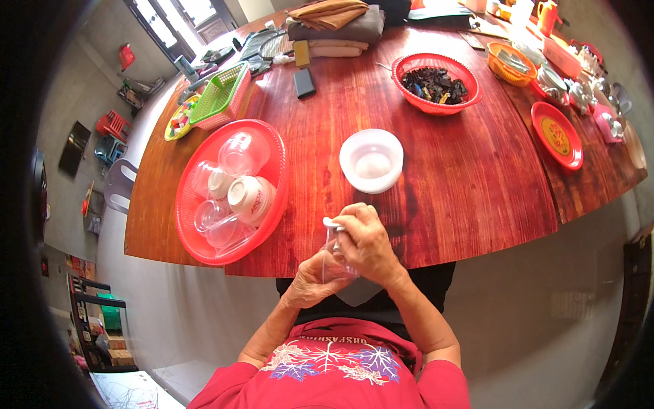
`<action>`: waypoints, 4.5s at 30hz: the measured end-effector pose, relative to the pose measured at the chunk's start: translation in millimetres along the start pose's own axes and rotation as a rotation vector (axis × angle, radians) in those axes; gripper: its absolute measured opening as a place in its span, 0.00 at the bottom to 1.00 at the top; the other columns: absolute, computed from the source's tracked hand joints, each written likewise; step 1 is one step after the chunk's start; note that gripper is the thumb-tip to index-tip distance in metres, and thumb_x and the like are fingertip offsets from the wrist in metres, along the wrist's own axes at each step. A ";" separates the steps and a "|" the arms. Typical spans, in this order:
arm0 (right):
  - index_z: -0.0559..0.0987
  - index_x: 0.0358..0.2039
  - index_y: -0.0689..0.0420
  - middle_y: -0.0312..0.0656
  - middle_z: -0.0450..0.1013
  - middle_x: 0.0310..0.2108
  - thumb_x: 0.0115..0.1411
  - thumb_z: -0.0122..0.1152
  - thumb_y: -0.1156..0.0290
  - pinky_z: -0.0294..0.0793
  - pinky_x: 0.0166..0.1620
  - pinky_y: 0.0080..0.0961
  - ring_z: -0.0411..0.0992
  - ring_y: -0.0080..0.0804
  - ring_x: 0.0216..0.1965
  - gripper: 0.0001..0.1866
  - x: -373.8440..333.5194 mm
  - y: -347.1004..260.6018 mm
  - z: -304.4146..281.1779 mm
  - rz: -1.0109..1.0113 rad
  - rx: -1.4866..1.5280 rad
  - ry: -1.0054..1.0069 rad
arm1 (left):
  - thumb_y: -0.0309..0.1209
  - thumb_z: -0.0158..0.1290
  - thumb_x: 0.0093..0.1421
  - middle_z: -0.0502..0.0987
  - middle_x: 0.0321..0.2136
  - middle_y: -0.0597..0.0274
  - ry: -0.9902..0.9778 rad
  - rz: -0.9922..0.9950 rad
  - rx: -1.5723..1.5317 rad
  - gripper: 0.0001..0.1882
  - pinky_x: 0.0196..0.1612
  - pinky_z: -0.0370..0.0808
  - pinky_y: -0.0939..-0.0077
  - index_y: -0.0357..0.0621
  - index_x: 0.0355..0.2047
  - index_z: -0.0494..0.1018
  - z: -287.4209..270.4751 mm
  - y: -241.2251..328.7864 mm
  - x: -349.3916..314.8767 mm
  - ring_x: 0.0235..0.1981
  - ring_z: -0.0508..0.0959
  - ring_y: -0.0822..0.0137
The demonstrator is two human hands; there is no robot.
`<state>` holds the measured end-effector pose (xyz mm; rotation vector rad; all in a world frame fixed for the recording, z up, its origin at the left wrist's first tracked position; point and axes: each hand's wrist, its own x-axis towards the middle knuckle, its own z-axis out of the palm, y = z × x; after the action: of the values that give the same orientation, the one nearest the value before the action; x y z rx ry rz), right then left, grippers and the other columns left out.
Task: The person wipes several clear plastic cups with a white cloth, handling them one at a time. After wiping each cup, the person places it into a red plastic basket on the table. The task continues with multiple cups throughout the clip.
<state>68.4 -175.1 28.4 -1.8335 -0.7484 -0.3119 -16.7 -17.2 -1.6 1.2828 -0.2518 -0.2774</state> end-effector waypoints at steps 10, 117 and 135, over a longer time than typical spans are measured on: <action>0.78 0.41 0.61 0.46 0.70 0.40 0.48 0.59 0.84 0.71 0.44 0.35 0.68 0.44 0.42 0.17 2.7 -22.0 9.6 -0.093 -0.053 -0.055 | 0.23 0.59 0.59 0.65 0.57 0.60 0.139 -0.061 -0.136 0.22 0.59 0.66 0.71 0.39 0.52 0.67 -1.6 -4.2 -0.6 0.58 0.66 0.69; 0.72 0.54 0.62 0.47 0.65 0.48 0.60 0.56 0.79 0.70 0.51 0.31 0.68 0.40 0.47 0.20 -9.9 -15.9 10.2 0.109 0.049 0.258 | 0.52 0.51 0.62 0.63 0.64 0.69 0.304 -0.071 -0.952 0.20 0.64 0.58 0.38 0.61 0.50 0.75 10.6 20.2 21.9 0.64 0.60 0.49; 0.80 0.41 0.62 0.46 0.70 0.41 0.44 0.66 0.81 0.75 0.39 0.33 0.69 0.43 0.39 0.19 -7.3 -36.2 -3.6 -0.180 -0.269 0.146 | 0.45 0.47 0.67 0.69 0.57 0.53 0.196 -0.043 -0.983 0.13 0.55 0.72 0.47 0.55 0.45 0.70 6.9 17.8 10.2 0.57 0.70 0.44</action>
<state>40.6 -172.9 52.9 -1.9713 -0.8001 -0.6845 -8.4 -22.3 17.7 0.3344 0.0892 -0.2583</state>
